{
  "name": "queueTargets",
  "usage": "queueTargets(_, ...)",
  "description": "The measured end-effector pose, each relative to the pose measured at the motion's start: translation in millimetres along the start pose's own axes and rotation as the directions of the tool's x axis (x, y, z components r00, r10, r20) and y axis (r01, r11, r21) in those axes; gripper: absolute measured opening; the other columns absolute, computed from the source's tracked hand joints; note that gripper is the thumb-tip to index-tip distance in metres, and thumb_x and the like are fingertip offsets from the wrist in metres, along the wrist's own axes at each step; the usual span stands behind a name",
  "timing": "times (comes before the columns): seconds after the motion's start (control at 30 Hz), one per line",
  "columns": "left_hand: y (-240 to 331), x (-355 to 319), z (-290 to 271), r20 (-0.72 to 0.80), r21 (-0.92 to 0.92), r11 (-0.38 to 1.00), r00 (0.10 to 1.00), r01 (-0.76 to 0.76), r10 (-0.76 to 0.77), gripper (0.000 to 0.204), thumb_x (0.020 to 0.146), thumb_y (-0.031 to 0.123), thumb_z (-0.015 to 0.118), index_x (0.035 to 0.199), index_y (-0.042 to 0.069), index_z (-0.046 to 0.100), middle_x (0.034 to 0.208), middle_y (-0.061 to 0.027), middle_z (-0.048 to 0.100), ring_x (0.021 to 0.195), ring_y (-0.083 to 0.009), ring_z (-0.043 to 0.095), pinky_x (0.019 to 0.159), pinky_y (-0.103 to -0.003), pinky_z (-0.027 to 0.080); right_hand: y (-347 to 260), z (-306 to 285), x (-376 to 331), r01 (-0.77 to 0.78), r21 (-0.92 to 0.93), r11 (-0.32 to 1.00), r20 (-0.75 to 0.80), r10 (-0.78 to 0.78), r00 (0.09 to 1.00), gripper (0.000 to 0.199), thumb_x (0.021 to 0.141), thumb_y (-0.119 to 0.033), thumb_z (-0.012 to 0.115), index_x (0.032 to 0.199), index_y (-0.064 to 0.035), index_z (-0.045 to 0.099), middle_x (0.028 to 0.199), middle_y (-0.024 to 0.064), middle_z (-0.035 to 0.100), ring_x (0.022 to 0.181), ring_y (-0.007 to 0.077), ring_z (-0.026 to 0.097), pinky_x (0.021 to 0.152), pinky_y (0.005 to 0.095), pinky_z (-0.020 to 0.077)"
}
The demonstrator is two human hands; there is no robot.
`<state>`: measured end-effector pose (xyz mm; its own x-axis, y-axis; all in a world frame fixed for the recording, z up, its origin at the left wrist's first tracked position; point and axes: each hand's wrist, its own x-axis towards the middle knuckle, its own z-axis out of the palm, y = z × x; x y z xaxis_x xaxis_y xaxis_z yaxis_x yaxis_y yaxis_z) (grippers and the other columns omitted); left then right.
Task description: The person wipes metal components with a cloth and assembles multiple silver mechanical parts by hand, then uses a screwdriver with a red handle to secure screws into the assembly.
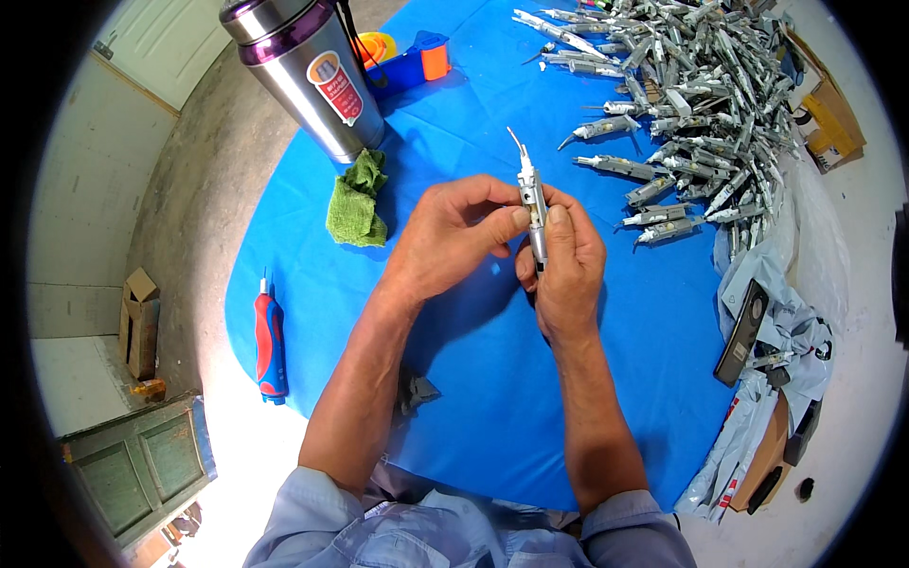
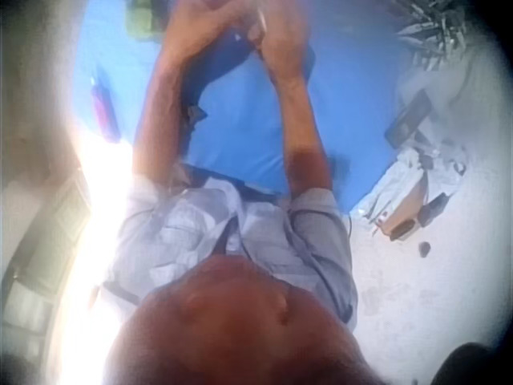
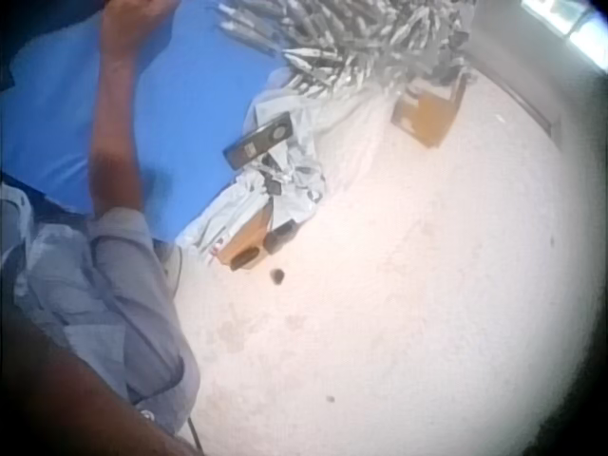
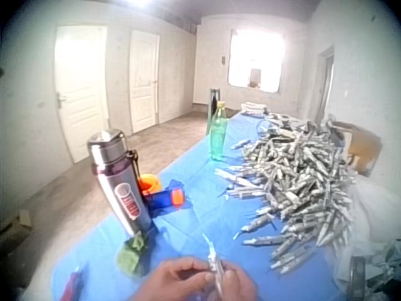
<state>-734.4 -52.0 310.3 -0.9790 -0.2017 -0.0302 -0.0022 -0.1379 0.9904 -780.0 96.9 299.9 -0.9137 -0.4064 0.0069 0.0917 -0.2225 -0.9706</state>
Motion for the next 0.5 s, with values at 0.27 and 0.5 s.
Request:
queueTargets(0.27,0.4,0.2,-0.4,-0.009,0.041,0.999,1.000,-0.003,0.003,0.021,0.102,0.017,0.074,0.114,-0.001,0.076,0.094,-0.0043,0.073,0.075,-0.0100,0.065,0.066,-0.026,0.054,0.1,-0.6,-0.5,0.005,0.017,1.000,0.007,-0.005,1.000,0.040,0.116,-0.025,0.040,0.129,0.0032,0.065,0.072,-0.0007,0.060,0.054,0.0017,0.050,0.046,0.0200,0.0383)
queueTargets(0.5,6.1,-1.4,2.3,-0.019,0.021,0.999,0.999,0.038,-0.038,0.023,0.100,0.018,0.075,0.114,-0.001,0.076,0.095,-0.0045,0.074,0.078,-0.0100,0.066,0.068,-0.026,0.055,-1.8,1.7,-0.7,-0.012,-0.011,1.000,-0.016,0.012,1.000,0.040,0.115,-0.026,0.042,0.129,0.0020,0.066,0.076,-0.0003,0.062,0.056,0.0019,0.051,0.046,0.0201,0.0389)
